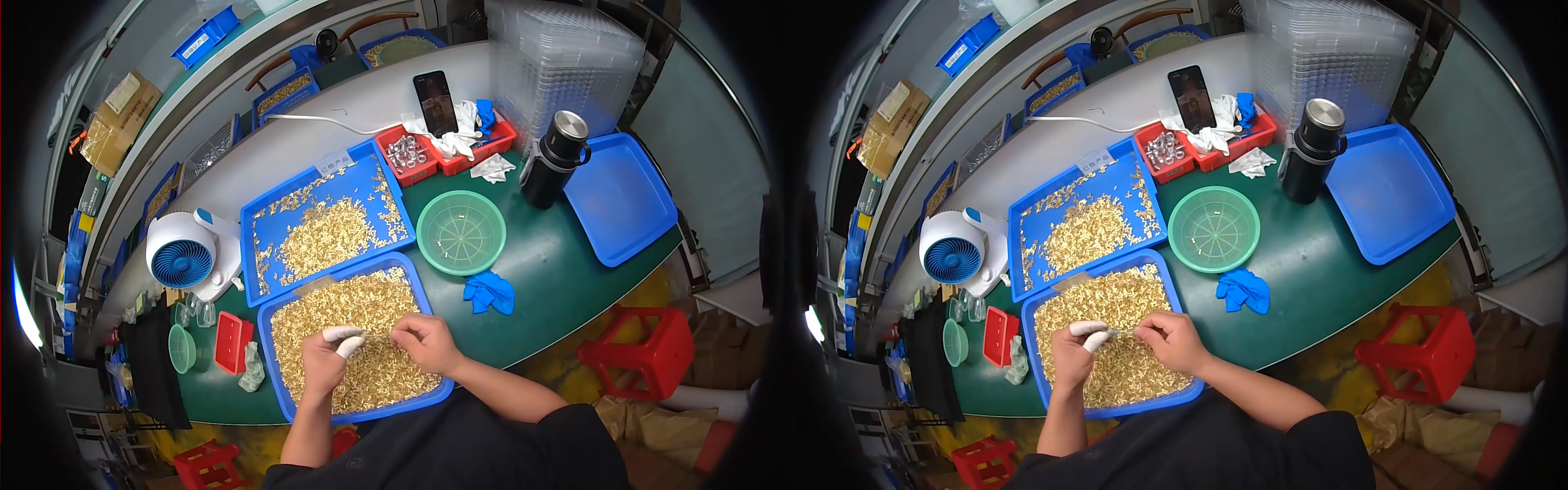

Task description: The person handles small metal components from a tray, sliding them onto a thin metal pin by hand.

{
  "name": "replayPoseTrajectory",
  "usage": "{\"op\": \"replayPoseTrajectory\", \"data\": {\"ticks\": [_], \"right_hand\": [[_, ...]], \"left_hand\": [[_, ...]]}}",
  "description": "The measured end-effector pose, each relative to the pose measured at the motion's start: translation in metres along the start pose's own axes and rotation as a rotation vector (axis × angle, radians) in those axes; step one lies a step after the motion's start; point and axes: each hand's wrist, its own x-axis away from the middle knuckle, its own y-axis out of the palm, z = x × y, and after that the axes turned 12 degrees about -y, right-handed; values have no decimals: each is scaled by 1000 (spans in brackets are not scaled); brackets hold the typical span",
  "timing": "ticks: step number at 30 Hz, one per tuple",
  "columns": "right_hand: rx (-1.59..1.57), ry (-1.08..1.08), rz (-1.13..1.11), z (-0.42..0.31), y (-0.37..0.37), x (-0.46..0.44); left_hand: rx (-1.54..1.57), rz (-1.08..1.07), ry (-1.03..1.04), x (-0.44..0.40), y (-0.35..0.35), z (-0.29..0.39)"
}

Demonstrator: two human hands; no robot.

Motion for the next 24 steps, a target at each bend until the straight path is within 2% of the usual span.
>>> {"op": "replayPoseTrajectory", "data": {"ticks": [2, 9, 15, 18, 21, 24], "right_hand": [[40, -19, -13, -2, -1, -1], [84, -37, -46, -7, -2, -2], [96, -58, -8, -6, 0, -3], [103, -49, -25, -5, -1, -2], [122, -51, -36, -6, -1, -2], [139, -68, -36, -6, 0, -2]], "left_hand": [[81, -15, 11, -1, -4, 2], [-201, -67, 44, 0, -2, 8], [-96, -32, 31, 1, -2, 12], [-210, -32, 7, 1, -2, 14], [-413, 38, 74, 2, 0, 21], [-483, 55, 86, 0, -1, 19]]}}
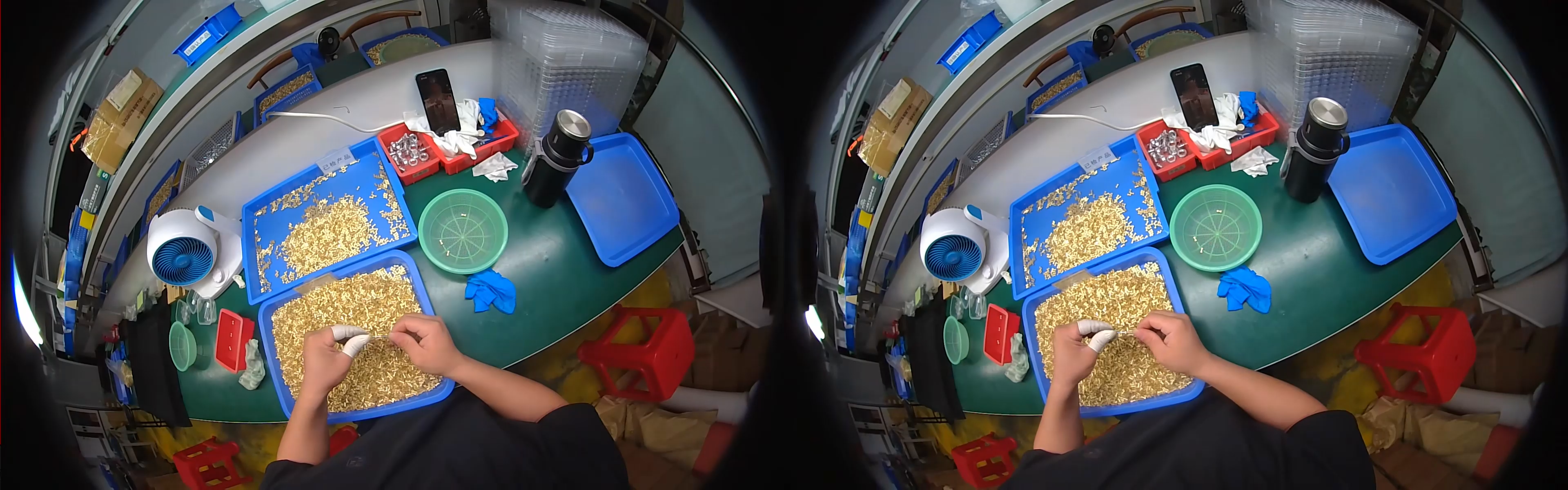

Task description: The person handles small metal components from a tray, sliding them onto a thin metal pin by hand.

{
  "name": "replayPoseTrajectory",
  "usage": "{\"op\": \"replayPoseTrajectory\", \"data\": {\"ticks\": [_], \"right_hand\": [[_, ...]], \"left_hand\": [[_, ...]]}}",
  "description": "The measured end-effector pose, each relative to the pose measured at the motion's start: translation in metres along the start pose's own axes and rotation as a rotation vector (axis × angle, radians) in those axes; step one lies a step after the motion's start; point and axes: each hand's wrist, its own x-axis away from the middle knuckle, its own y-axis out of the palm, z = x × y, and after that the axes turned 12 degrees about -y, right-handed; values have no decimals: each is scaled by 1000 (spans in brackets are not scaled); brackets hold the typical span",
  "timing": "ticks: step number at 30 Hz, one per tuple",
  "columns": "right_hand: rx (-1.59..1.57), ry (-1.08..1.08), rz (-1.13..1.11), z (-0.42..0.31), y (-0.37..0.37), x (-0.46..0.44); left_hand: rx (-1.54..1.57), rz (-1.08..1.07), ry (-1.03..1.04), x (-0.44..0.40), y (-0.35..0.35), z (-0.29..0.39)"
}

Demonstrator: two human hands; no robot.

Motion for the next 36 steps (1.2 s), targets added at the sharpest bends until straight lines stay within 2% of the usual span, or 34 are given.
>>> {"op": "replayPoseTrajectory", "data": {"ticks": [6, 9, 12, 15, 18, 19, 22, 23, 26, 31, 36], "right_hand": [[28, -21, -18, 2, 0, 0], [25, -10, -15, 0, 1, -1], [26, -15, -9, -1, 1, -2], [60, -70, -47, -2, 0, -4], [54, -41, -81, -3, 0, -4], [48, -13, -86, -3, 0, -4], [-111, 72, 27, 3, 1, 1], [-118, 77, 24, 6, 0, 3], [-120, 83, -5, 11, 0, 4], [-104, 91, -23, 4, -2, 2], [-113, 36, 24, 9, 2, 2]], "left_hand": [[63, 3, -47, -3, 5, -6], [164, 49, 24, -4, 11, -14], [213, 25, -69, -4, 13, -17], [129, -75, -83, -2, 11, -13], [32, -91, -26, 4, 18, 5], [128, -125, 5, 5, 20, 6], [51, -59, 141, -1, 11, 6], [-227, -33, 255, 0, 3, 11], [-643, -177, 220, 8, -4, -2], [-455, -81, 274, 0, -3, -17], [-310, -8, 213, -3, -3, -13]]}}
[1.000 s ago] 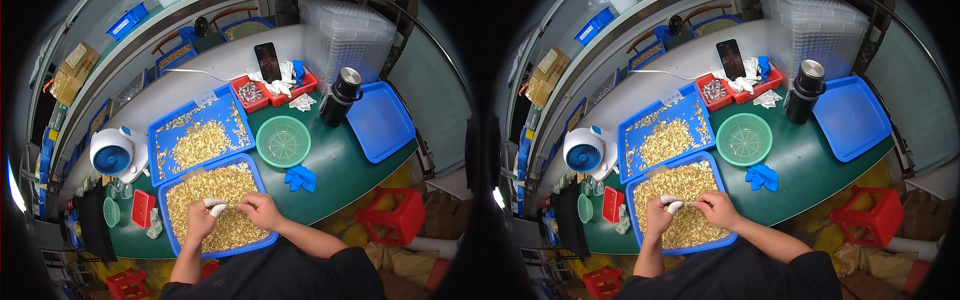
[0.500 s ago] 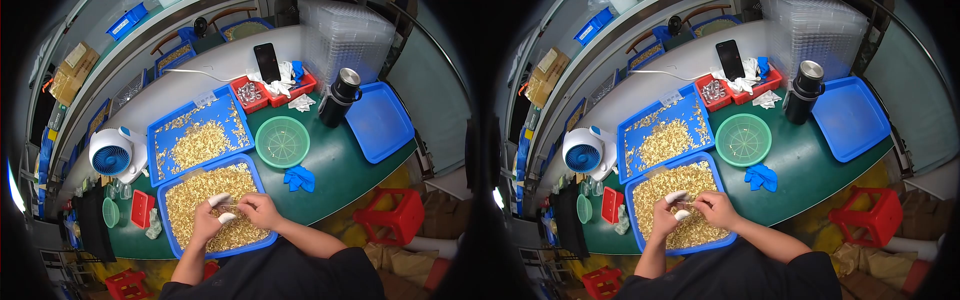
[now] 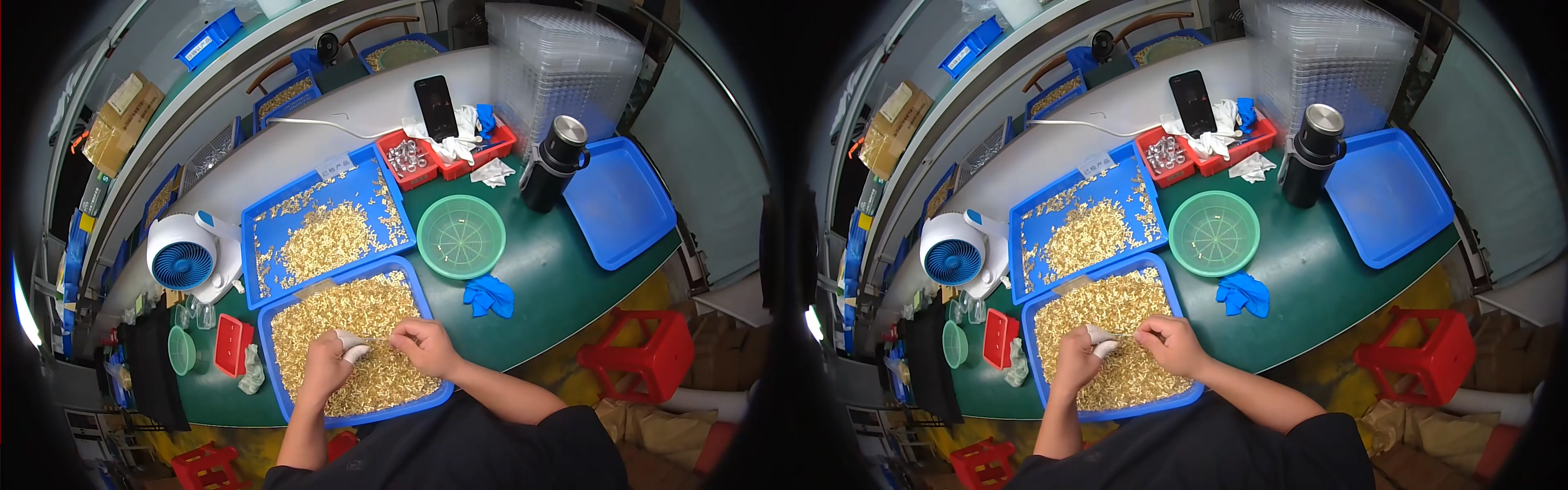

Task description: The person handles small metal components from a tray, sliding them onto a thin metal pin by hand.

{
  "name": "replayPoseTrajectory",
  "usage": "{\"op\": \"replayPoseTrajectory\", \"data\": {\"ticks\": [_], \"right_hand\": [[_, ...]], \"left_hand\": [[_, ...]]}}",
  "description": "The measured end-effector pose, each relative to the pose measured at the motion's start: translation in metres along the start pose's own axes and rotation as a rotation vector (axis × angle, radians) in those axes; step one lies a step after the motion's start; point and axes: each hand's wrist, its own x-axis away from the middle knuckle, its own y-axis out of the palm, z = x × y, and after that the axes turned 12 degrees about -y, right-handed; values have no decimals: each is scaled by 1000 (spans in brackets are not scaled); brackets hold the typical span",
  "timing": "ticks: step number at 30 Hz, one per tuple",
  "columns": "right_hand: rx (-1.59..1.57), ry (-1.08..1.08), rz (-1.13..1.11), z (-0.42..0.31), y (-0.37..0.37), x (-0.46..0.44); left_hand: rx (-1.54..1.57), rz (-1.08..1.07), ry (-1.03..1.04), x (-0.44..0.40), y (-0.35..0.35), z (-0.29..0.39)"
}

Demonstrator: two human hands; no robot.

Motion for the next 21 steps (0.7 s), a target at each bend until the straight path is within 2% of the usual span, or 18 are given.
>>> {"op": "replayPoseTrajectory", "data": {"ticks": [3, 6, 10, 21], "right_hand": [[19, 28, -33, -2, -2, 0], [44, 41, -57, -5, -3, 0], [78, 9, -62, -8, -3, -2], [86, -4, -49, -10, -2, -2]], "left_hand": [[196, -25, -111, 1, -3, 0], [862, -3, -273, 7, 8, -1], [875, -112, -277, 8, 8, 1], [815, -118, -329, 8, 12, -2]]}}
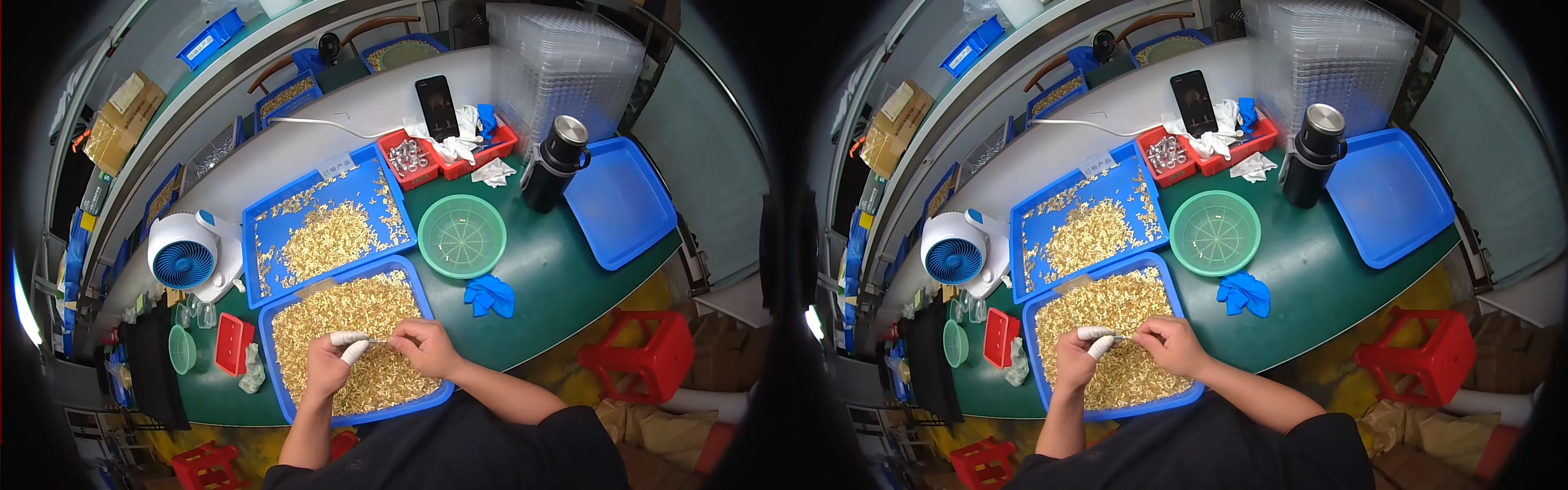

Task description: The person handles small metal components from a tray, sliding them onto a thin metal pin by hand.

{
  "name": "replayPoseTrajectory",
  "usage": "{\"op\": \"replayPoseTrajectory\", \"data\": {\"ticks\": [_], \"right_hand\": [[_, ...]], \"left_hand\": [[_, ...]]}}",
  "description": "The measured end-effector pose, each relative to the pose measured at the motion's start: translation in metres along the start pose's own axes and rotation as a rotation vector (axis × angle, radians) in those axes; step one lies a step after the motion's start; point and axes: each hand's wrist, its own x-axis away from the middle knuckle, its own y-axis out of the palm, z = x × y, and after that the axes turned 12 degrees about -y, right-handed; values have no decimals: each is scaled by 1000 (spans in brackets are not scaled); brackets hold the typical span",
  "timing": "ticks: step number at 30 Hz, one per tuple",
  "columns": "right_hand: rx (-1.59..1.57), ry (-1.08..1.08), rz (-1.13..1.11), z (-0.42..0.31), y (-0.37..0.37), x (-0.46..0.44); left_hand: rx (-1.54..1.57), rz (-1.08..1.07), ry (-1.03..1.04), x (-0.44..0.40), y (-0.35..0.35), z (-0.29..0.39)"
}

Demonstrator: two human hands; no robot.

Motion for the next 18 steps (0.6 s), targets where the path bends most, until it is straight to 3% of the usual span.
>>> {"op": "replayPoseTrajectory", "data": {"ticks": [10, 18], "right_hand": [[29, -25, -15, 3, 0, 0], [62, -92, -28, 2, 2, -1]], "left_hand": [[-39, 66, 153, -5, 12, 5], [-183, -5, 10, -9, -5, -21]]}}
